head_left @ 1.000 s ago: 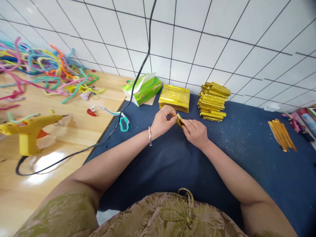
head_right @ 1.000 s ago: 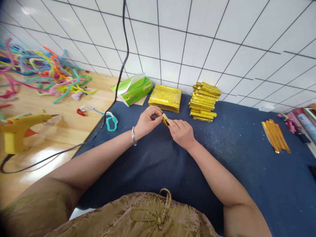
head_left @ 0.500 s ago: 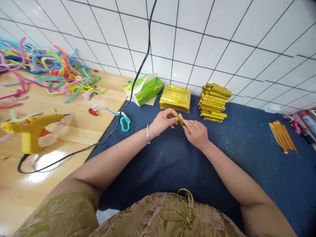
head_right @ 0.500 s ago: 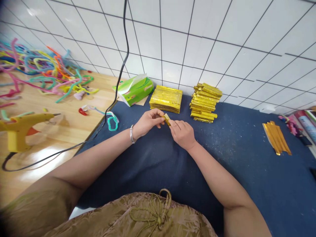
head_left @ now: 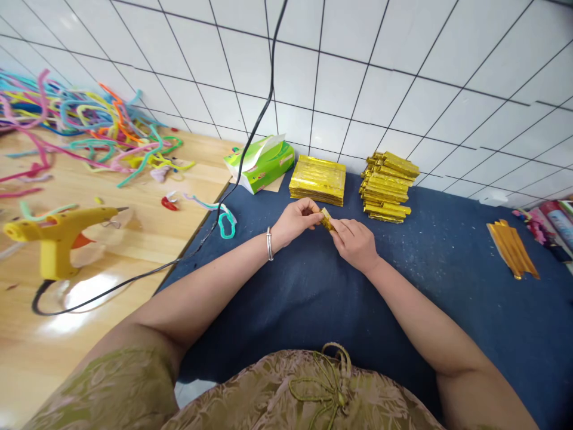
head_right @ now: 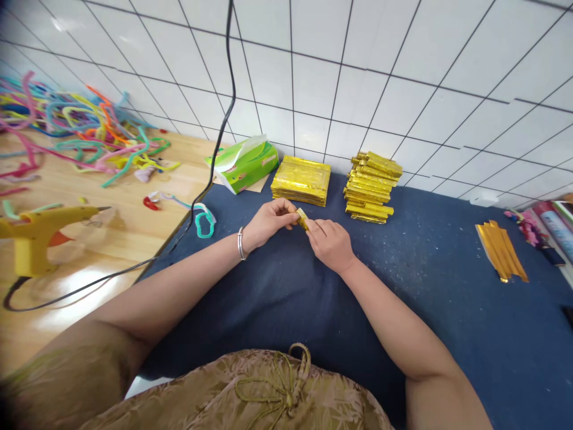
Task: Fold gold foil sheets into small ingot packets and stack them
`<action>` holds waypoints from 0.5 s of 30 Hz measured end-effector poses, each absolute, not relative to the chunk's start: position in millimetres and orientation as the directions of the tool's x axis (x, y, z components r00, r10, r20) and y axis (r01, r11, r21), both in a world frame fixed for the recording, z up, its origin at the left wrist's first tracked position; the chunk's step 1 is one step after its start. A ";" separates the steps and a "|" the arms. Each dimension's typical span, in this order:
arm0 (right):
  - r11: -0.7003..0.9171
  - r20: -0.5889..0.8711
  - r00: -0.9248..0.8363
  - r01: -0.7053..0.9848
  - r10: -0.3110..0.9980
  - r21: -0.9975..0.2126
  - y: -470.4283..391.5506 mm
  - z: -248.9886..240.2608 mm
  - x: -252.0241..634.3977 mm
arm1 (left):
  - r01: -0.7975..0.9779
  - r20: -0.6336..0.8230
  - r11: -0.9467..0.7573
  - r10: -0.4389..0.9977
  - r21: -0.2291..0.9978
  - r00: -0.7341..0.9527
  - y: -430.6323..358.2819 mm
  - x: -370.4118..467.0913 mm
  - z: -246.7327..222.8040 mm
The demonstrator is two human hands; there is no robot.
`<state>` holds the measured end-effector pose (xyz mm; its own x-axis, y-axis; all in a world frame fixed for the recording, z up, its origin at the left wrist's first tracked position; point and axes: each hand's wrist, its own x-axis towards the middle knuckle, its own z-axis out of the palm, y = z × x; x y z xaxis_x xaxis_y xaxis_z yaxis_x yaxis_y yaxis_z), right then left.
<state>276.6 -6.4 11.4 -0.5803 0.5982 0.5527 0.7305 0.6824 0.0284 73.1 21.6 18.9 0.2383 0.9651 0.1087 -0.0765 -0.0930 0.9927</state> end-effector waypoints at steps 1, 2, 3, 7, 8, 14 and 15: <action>0.684 0.551 -0.584 0.729 0.597 0.031 -6.7 11.4 276.4 | -0.072 0.105 -0.090 0.966 0.993 0.237 21.6 73.4 17.9; 0.686 0.550 -0.587 0.727 0.594 0.034 -7.1 11.2 276.2 | -0.073 0.099 -0.084 0.966 0.994 0.240 21.6 73.8 17.0; 0.688 0.549 -0.590 0.725 0.593 0.036 -7.3 11.1 276.0 | -0.076 0.093 -0.076 0.966 0.994 0.243 21.4 74.2 16.4; 0.694 0.538 -0.599 0.719 0.593 0.036 -7.0 9.7 275.6 | -0.077 0.078 -0.061 0.968 0.995 0.240 19.5 76.0 17.4; 0.696 0.535 -0.601 0.717 0.593 0.034 -6.8 9.3 275.6 | -0.073 0.072 -0.056 0.970 0.996 0.233 18.7 76.5 18.4; 0.715 0.513 -0.633 0.697 0.580 0.051 -7.3 9.5 275.3 | -0.090 0.010 0.007 0.983 0.996 0.182 14.5 79.7 22.5; 0.718 0.506 -0.640 0.694 0.579 0.057 -7.7 9.9 275.2 | -0.100 -0.004 0.022 0.984 0.995 0.179 14.4 79.8 22.2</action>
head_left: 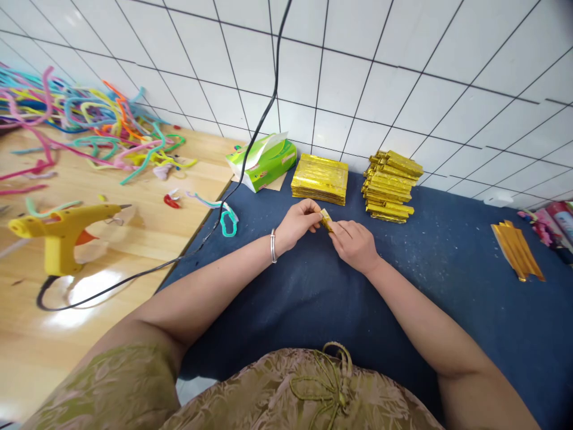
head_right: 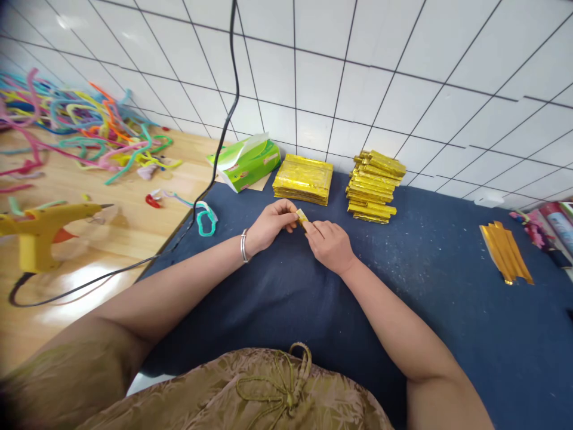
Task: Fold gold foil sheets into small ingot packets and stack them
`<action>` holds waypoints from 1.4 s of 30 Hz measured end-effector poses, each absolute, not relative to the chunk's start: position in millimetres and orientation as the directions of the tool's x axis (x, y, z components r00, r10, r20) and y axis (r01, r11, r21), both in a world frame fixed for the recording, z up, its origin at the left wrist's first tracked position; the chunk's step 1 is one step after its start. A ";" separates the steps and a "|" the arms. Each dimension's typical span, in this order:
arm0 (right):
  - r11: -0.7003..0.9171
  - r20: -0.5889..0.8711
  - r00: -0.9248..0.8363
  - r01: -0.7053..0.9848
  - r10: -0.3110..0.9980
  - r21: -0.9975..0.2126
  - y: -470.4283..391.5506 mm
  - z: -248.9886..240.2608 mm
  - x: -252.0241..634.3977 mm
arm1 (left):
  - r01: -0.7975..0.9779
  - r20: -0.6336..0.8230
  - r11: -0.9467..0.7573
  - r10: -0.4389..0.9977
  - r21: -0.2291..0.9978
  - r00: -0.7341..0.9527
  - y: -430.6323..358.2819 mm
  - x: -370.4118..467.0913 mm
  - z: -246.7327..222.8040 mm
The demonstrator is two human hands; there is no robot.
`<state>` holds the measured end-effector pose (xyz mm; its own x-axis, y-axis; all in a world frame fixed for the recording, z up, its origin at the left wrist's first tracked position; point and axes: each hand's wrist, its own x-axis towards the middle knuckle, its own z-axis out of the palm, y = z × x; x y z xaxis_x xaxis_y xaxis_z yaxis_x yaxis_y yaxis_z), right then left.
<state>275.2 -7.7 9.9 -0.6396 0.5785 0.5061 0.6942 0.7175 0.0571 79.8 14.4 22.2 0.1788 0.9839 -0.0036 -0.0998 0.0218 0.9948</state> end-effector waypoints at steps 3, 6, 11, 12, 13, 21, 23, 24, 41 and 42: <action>0.716 0.501 -0.642 0.695 0.581 0.060 -8.5 10.9 274.7 | -0.154 -0.044 0.076 0.978 0.985 0.203 15.8 77.9 20.0; 0.710 0.514 -0.624 0.703 0.589 0.040 -8.3 10.3 274.6 | -0.220 -0.085 0.159 0.947 0.963 0.311 19.9 71.5 18.3; 0.700 0.526 -0.587 0.714 0.615 -0.021 -7.1 7.5 276.0 | -0.163 -0.072 0.173 0.868 0.971 0.491 29.6 57.8 19.3; 0.699 0.529 -0.581 0.714 0.618 -0.033 -6.7 6.9 276.4 | -0.140 -0.050 0.142 0.854 0.980 0.518 31.4 55.8 19.5; 0.699 0.534 -0.574 0.714 0.621 -0.046 -6.2 6.3 276.8 | -0.125 -0.024 0.109 0.839 0.986 0.544 33.2 54.1 19.5; 0.716 0.546 -0.538 0.675 0.642 -0.176 -2.5 4.2 279.2 | -0.105 0.080 -0.021 0.799 0.994 0.596 41.1 48.0 13.5; 0.724 0.540 -0.546 0.663 0.641 -0.190 -2.4 4.4 279.2 | -0.075 0.057 -0.016 0.814 0.997 0.579 41.0 47.2 12.2; 0.726 0.536 -0.548 0.660 0.642 -0.195 -2.4 4.5 279.1 | -0.059 0.046 -0.015 0.820 0.998 0.570 40.8 46.8 11.6; 0.737 0.512 -0.572 0.646 0.640 -0.198 -2.2 4.3 279.6 | -0.006 0.247 -0.290 0.803 0.957 0.542 43.6 47.1 3.7; 0.736 0.511 -0.574 0.648 0.641 -0.195 -1.9 3.6 279.8 | 0.010 0.262 -0.317 0.800 0.948 0.540 44.1 47.0 3.0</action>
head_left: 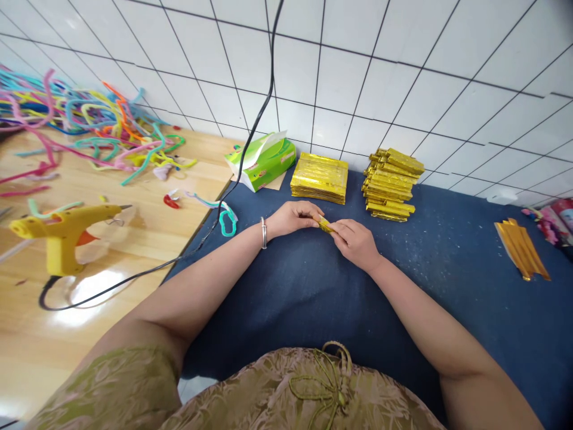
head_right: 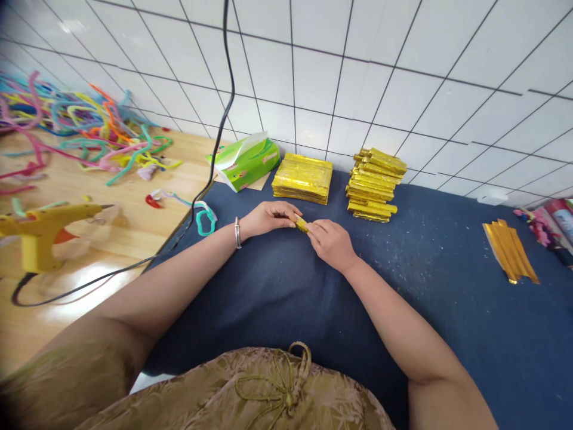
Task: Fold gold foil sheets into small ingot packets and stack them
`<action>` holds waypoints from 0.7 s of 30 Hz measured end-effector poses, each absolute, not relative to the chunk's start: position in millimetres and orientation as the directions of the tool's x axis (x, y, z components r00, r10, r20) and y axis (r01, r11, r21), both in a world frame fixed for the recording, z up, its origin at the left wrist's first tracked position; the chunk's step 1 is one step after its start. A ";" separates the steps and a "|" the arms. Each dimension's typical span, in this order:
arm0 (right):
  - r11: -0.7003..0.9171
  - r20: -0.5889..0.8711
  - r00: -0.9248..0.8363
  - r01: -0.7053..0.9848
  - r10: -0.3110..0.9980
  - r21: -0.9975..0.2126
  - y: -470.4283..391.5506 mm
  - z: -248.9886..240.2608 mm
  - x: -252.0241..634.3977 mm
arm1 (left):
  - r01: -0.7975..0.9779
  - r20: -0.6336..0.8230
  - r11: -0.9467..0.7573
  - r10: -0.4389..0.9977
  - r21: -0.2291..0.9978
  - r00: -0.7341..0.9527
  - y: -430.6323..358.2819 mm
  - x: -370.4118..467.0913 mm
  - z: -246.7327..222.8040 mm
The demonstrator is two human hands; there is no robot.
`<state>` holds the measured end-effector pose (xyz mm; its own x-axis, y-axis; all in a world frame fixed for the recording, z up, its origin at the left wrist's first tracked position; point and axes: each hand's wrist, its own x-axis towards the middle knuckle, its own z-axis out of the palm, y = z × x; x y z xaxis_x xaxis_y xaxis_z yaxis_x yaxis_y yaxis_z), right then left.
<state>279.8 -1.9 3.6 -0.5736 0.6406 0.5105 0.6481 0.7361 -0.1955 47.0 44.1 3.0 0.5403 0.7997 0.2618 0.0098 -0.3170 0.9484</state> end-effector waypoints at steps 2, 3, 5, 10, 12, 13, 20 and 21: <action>0.735 0.504 -0.578 0.652 0.642 -0.188 -1.3 2.5 280.1 | 0.039 0.277 -0.353 0.794 0.935 0.541 44.9 46.5 2.1; 0.733 0.503 -0.578 0.655 0.643 -0.184 -0.9 2.2 280.2 | 0.050 0.276 -0.360 0.791 0.932 0.546 45.2 46.2 1.9; 0.725 0.503 -0.571 0.665 0.649 -0.180 -0.3 1.9 280.4 | 0.062 0.249 -0.343 0.783 0.937 0.570 45.4 45.5 1.6; 0.720 0.505 -0.563 0.668 0.655 -0.190 0.5 2.7 280.6 | 0.086 0.164 -0.268 0.780 0.959 0.604 45.5 44.4 -1.9; 0.720 0.506 -0.563 0.668 0.654 -0.189 0.4 2.7 280.7 | 0.097 0.164 -0.271 0.790 0.958 0.591 46.0 44.7 -4.2; 0.719 0.505 -0.562 0.669 0.655 -0.188 0.3 2.6 280.7 | 0.101 0.164 -0.272 0.795 0.957 0.583 46.1 45.1 -5.0; 0.723 0.491 -0.572 0.662 0.657 -0.197 0.0 2.3 280.7 | 0.136 0.238 -0.370 0.797 0.919 0.555 46.0 47.0 -2.7; 0.723 0.490 -0.571 0.661 0.658 -0.201 0.2 2.4 280.6 | 0.156 0.246 -0.391 0.793 0.907 0.557 46.2 46.7 -2.5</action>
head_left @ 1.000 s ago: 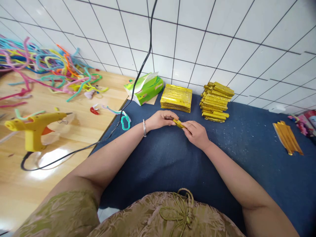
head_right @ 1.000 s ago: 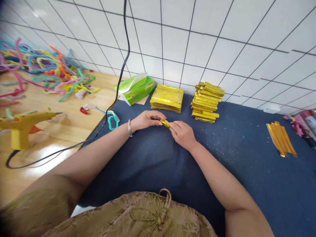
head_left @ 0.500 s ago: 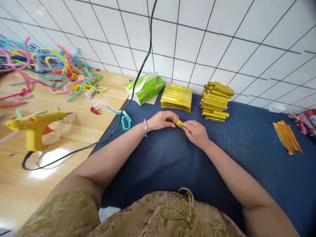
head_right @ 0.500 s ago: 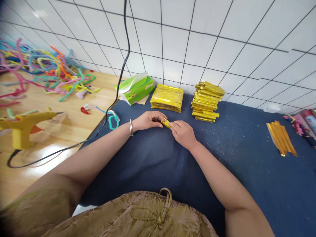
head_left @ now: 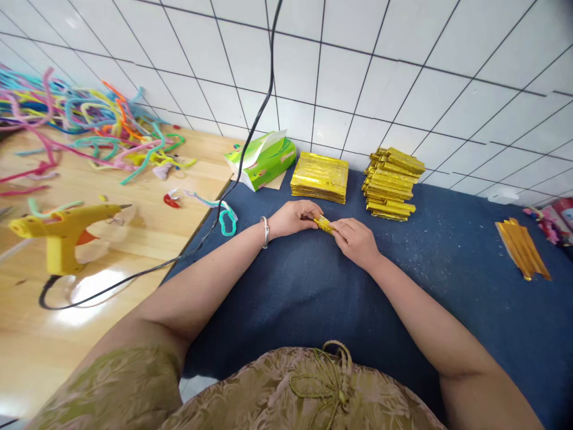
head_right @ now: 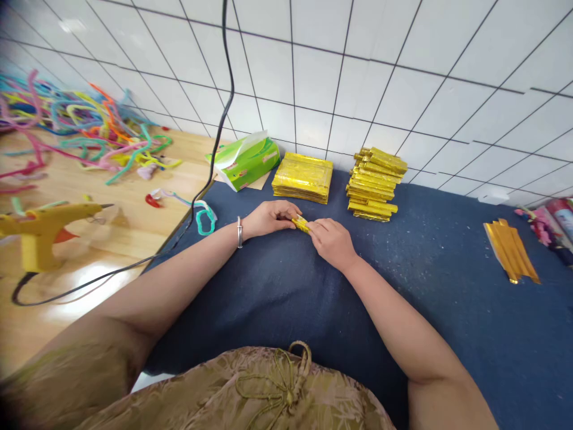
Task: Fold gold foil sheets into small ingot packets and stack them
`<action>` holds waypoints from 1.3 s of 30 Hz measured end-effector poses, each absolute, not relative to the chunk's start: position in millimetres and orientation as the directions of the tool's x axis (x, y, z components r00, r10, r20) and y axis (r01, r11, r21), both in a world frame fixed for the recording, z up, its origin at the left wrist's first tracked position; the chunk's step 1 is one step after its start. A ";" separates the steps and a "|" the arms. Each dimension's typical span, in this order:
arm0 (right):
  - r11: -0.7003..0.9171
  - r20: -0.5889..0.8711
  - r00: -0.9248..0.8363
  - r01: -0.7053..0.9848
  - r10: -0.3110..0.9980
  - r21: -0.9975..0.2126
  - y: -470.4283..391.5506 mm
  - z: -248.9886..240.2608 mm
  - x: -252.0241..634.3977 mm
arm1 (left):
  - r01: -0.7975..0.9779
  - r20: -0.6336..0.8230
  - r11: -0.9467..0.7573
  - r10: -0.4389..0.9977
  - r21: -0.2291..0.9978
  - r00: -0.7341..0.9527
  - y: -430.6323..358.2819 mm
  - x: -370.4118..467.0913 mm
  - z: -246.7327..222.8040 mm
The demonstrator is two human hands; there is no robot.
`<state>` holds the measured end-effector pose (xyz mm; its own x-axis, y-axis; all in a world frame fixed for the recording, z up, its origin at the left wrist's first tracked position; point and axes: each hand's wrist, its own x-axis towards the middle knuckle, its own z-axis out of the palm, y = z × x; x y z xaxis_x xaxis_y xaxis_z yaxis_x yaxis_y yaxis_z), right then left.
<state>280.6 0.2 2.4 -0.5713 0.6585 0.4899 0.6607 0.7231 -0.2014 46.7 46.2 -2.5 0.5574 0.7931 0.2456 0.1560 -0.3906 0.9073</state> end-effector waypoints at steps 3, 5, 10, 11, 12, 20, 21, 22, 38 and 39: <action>0.724 0.488 -0.571 0.656 0.660 -0.212 0.8 2.4 280.6 | 0.222 0.248 -0.431 0.792 0.875 0.558 47.2 45.0 -3.2; 0.726 0.486 -0.573 0.653 0.660 -0.216 1.1 2.4 280.7 | 0.276 0.259 -0.470 0.789 0.839 0.558 47.8 43.6 -3.1; 0.721 0.476 -0.574 0.658 0.666 -0.215 0.3 2.9 280.5 | 0.382 0.308 -0.605 0.736 0.698 0.603 48.1 41.4 1.2; 0.718 0.469 -0.576 0.664 0.669 -0.210 0.0 3.2 280.4 | 0.386 0.320 -0.626 0.723 0.677 0.612 48.1 41.3 1.9; 0.714 0.460 -0.579 0.670 0.673 -0.202 -0.4 3.5 280.1 | 0.385 0.332 -0.645 0.711 0.660 0.620 48.2 41.3 2.5; 0.722 0.421 -0.613 0.670 0.669 -0.172 0.3 4.8 278.7 | 0.350 0.367 -0.690 0.666 0.634 0.649 49.8 41.4 2.0; 0.724 0.420 -0.615 0.668 0.667 -0.173 0.5 4.8 278.7 | 0.346 0.367 -0.691 0.664 0.635 0.652 49.8 41.5 2.1; 0.725 0.419 -0.617 0.667 0.667 -0.172 0.5 4.9 278.7 | 0.342 0.367 -0.691 0.662 0.637 0.654 49.7 41.5 2.2; 0.705 0.415 -0.592 0.680 0.691 -0.203 2.7 4.0 282.1 | 0.365 0.382 -0.732 0.635 0.576 0.671 49.4 39.2 5.0; 0.693 0.414 -0.579 0.688 0.702 -0.214 3.9 3.9 284.5 | 0.377 0.379 -0.724 0.647 0.578 0.661 50.9 36.2 4.9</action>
